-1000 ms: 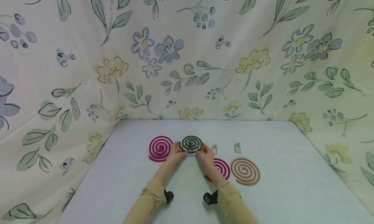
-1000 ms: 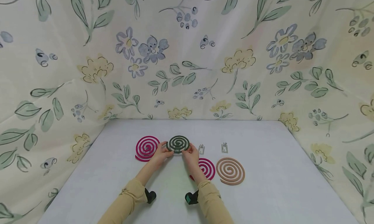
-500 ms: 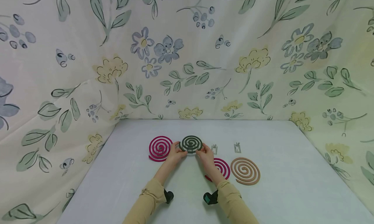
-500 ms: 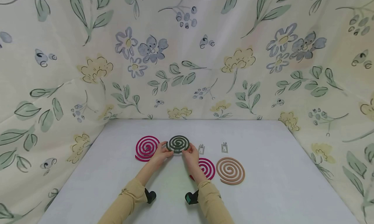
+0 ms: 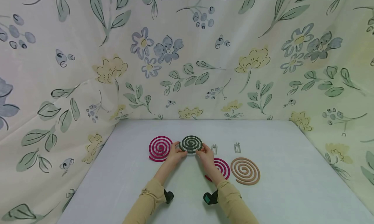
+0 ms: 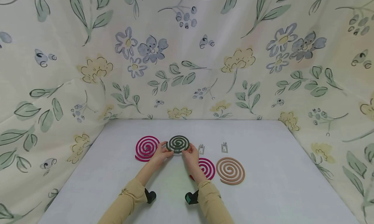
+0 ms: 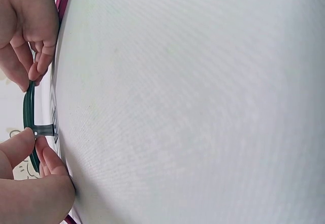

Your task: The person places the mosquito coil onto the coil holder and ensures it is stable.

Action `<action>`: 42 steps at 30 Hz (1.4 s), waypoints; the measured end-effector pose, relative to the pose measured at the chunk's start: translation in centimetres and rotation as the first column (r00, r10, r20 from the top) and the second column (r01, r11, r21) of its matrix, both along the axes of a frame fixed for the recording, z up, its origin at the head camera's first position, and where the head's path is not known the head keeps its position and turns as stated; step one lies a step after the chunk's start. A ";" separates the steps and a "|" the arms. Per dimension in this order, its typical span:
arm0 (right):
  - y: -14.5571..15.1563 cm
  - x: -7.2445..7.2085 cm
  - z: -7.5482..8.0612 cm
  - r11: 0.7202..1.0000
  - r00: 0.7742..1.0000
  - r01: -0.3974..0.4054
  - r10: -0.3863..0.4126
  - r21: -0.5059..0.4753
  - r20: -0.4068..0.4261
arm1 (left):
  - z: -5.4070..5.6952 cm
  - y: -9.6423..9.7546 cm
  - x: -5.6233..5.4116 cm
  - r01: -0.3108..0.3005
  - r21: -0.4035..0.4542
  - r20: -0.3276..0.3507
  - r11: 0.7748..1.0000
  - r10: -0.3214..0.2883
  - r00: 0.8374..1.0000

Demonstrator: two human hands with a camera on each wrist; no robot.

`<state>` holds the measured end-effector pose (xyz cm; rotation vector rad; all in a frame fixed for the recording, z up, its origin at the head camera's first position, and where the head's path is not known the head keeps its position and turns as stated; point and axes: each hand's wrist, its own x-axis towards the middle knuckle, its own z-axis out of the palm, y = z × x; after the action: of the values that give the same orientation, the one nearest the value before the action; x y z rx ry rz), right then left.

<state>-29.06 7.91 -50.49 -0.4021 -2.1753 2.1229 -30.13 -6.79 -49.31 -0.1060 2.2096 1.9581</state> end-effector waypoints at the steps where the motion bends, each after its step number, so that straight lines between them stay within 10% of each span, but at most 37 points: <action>1: 0.0 0.0 0.0 1.000 1.000 0.000 0.000 -0.001 0.001 | 0.0 0.0 0.0 -0.001 -0.002 -0.003 1.000 0.001 1.000; 42: 0.0 0.1 0.1 1.000 1.000 -0.008 0.008 -0.022 -0.013 | -0.4 -0.1 -0.3 0.000 0.018 -0.016 1.000 0.000 1.000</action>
<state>-28.93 7.91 -50.41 -0.3808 -2.1513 2.1496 -30.39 -6.87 -49.73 -0.0884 2.2015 1.9847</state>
